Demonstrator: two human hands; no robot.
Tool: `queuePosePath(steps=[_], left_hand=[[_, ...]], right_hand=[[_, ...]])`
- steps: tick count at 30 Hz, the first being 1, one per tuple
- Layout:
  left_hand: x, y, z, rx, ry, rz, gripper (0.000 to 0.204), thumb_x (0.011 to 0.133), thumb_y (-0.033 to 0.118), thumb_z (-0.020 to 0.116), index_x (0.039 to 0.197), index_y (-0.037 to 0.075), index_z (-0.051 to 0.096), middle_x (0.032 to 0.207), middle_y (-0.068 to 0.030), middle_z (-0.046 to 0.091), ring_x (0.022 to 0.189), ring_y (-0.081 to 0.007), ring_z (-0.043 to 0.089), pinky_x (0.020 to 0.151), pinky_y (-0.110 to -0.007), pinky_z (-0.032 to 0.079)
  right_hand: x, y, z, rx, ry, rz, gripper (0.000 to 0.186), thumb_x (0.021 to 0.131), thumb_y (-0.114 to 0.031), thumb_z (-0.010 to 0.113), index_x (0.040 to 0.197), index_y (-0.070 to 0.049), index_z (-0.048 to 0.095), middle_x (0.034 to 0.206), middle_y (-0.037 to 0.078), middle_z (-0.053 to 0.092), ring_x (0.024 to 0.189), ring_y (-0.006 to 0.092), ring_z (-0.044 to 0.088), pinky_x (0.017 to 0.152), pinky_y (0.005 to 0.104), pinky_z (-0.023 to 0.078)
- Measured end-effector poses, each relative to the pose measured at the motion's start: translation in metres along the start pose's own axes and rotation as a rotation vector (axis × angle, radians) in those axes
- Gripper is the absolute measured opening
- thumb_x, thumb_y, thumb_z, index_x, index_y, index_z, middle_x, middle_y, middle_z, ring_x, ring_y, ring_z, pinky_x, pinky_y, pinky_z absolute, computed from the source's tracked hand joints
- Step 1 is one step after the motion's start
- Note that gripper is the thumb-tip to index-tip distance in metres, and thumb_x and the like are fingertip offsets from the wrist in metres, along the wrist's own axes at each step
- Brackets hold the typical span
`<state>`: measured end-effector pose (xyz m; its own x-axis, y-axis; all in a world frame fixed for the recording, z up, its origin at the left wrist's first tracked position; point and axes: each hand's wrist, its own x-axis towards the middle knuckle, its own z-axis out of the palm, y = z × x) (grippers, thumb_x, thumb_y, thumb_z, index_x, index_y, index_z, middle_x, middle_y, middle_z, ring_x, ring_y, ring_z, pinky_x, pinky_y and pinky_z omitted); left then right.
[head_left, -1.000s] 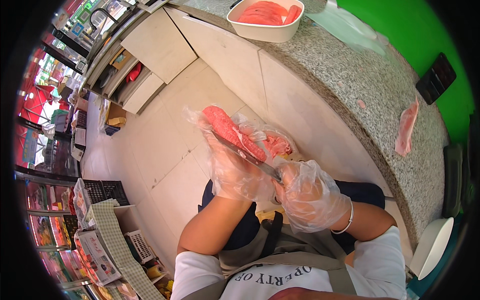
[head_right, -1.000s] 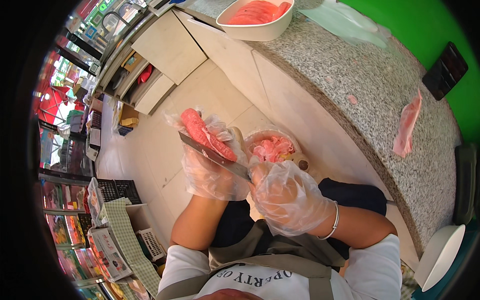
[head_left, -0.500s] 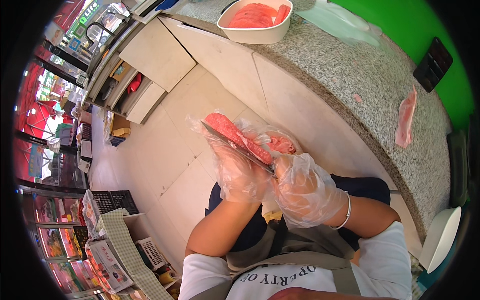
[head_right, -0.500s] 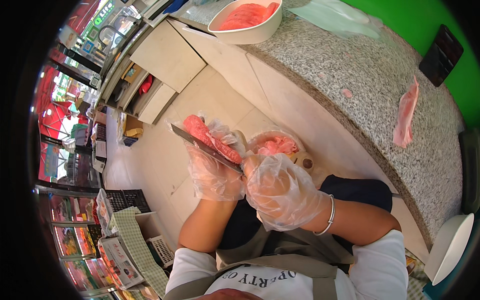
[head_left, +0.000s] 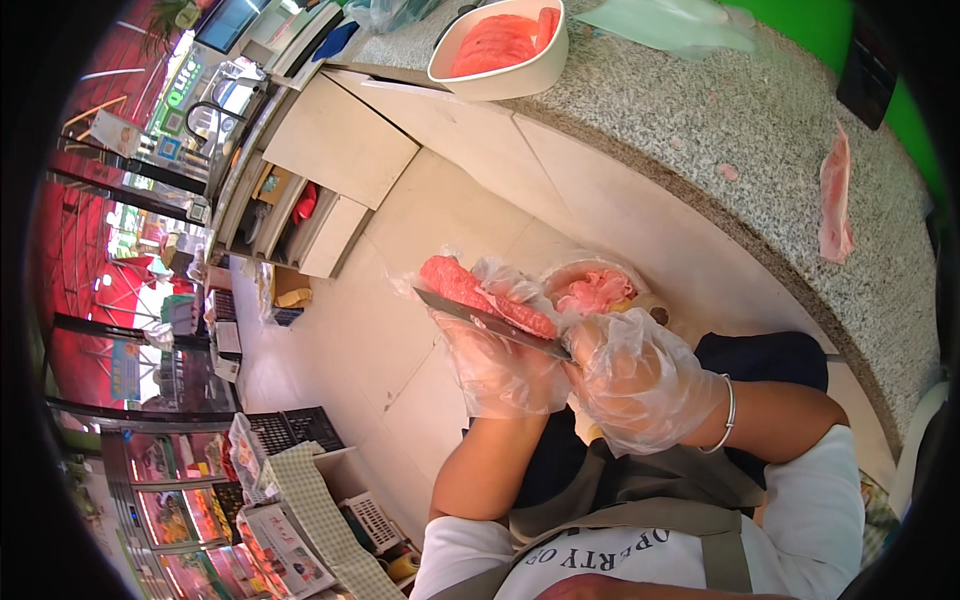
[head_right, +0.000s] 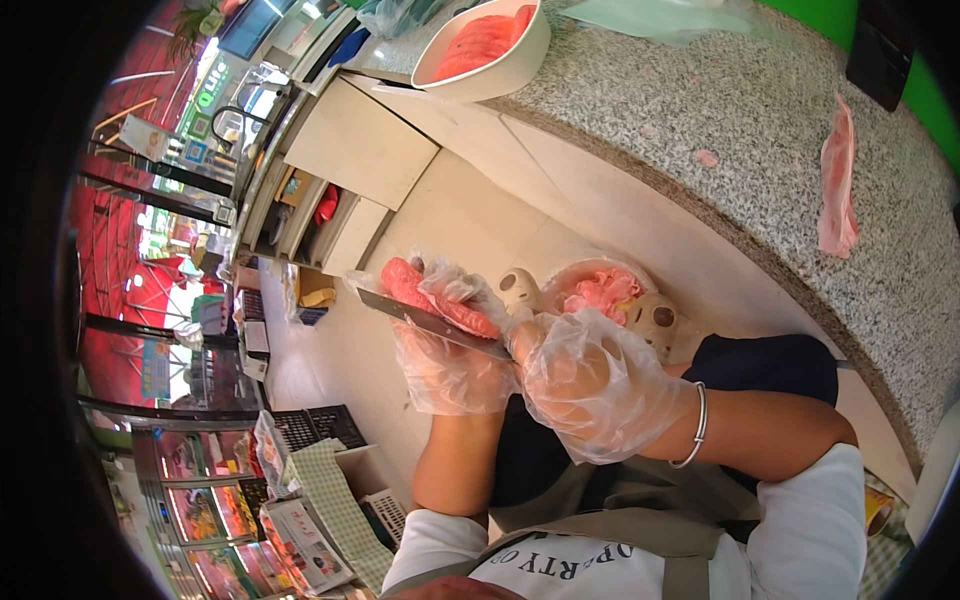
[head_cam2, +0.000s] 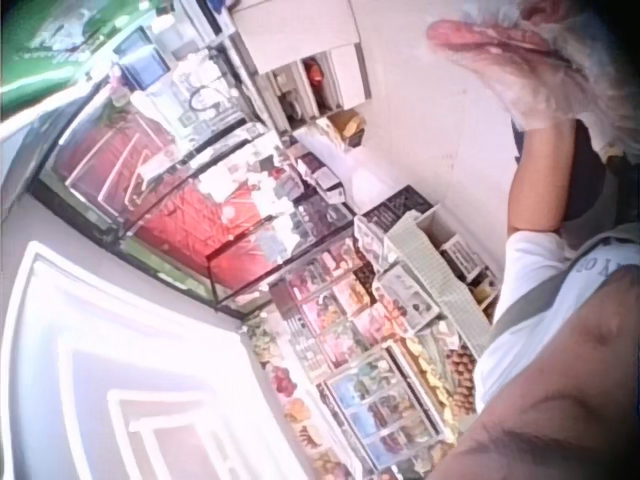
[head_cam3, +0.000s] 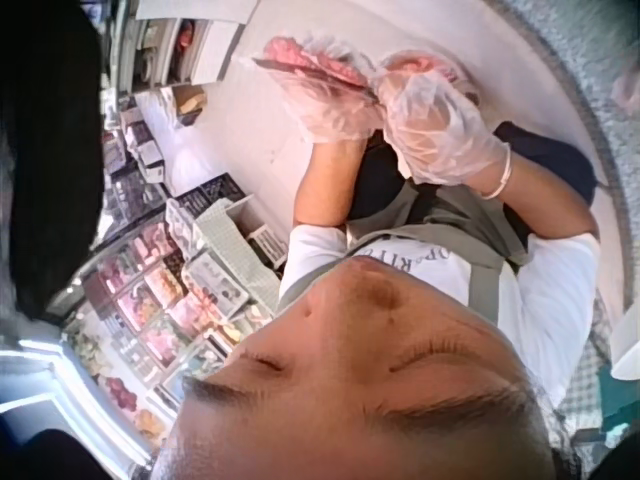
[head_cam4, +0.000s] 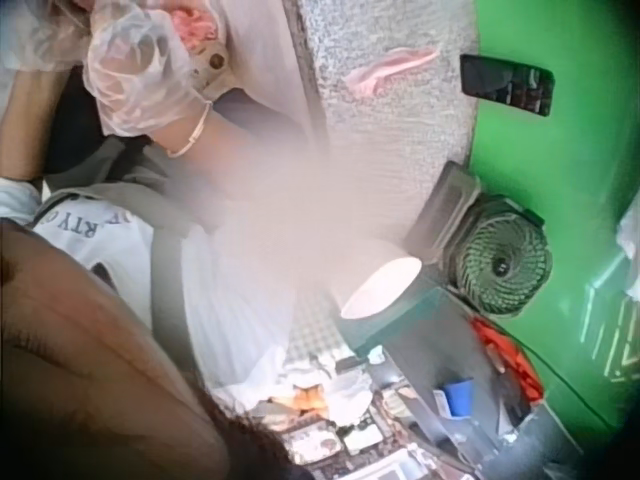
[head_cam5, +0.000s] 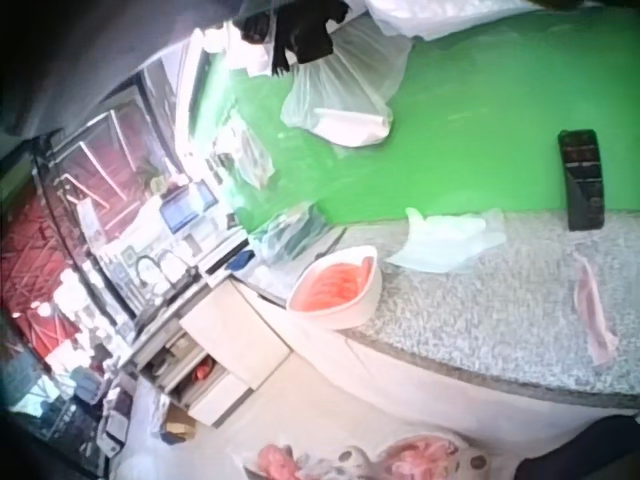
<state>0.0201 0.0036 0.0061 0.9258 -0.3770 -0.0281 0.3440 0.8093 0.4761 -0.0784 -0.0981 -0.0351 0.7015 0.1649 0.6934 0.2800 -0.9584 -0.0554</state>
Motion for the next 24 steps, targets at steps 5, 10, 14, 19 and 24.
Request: queuePosePath(steps=[5, 10, 14, 19, 24], left_hand=[[0.002, 0.001, -0.001, 0.057, -0.078, 0.05, 0.027, 0.093, 0.025, 0.058, 0.108, 0.006, 0.047, 0.086, -0.0031, 0.05, 0.082, -0.0148, 0.052, 0.077, -0.027, 0.046], [0.003, -0.004, -0.009, 0.274, -0.139, 0.171, 0.027, 0.093, 0.024, 0.058, 0.107, 0.006, 0.045, 0.088, -0.0029, 0.05, 0.083, -0.0137, 0.052, 0.079, -0.027, 0.046], [-0.001, -0.009, -0.003, 0.436, -0.15, 0.191, 0.039, 0.091, 0.028, 0.06, 0.116, 0.009, 0.038, 0.096, -0.003, 0.048, 0.089, -0.0141, 0.05, 0.082, -0.027, 0.044], [0.004, -0.008, -0.01, 0.55, -0.069, 0.222, 0.04, 0.089, 0.028, 0.062, 0.116, 0.009, 0.038, 0.097, -0.0023, 0.047, 0.09, -0.013, 0.049, 0.083, -0.026, 0.044], [0.014, 0.007, -0.039, 0.906, -0.037, 0.225, 0.065, 0.083, 0.031, 0.068, 0.133, 0.013, 0.031, 0.104, -0.0052, 0.046, 0.092, -0.0161, 0.05, 0.081, -0.03, 0.046]], right_hand=[[0.006, -0.004, -0.011, 0.232, -0.214, 0.152, 0.032, 0.074, -0.016, 0.063, 0.102, -0.002, 0.059, 0.096, 0.009, 0.058, 0.085, 0.0274, 0.057, 0.073, 0.0363, 0.047], [0.007, 0.003, -0.015, 0.361, -0.23, 0.136, 0.039, 0.071, -0.017, 0.063, 0.105, 0.001, 0.059, 0.1, 0.012, 0.059, 0.09, 0.0282, 0.059, 0.076, 0.039, 0.049], [0.008, 0.001, -0.008, 0.149, -0.054, 0.114, 0.046, 0.068, -0.016, 0.064, 0.108, 0.004, 0.059, 0.099, 0.014, 0.059, 0.09, 0.0292, 0.061, 0.075, 0.038, 0.051], [0.013, 0.0, -0.01, 0.215, -0.067, 0.205, 0.046, 0.069, -0.015, 0.067, 0.109, 0.005, 0.059, 0.093, 0.013, 0.06, 0.084, 0.0278, 0.061, 0.069, 0.0365, 0.051], [0.022, 0.004, -0.028, 0.363, -0.287, 0.268, 0.027, 0.077, -0.014, 0.066, 0.099, 0.001, 0.058, 0.085, 0.012, 0.057, 0.072, 0.0251, 0.058, 0.06, 0.0376, 0.046]])
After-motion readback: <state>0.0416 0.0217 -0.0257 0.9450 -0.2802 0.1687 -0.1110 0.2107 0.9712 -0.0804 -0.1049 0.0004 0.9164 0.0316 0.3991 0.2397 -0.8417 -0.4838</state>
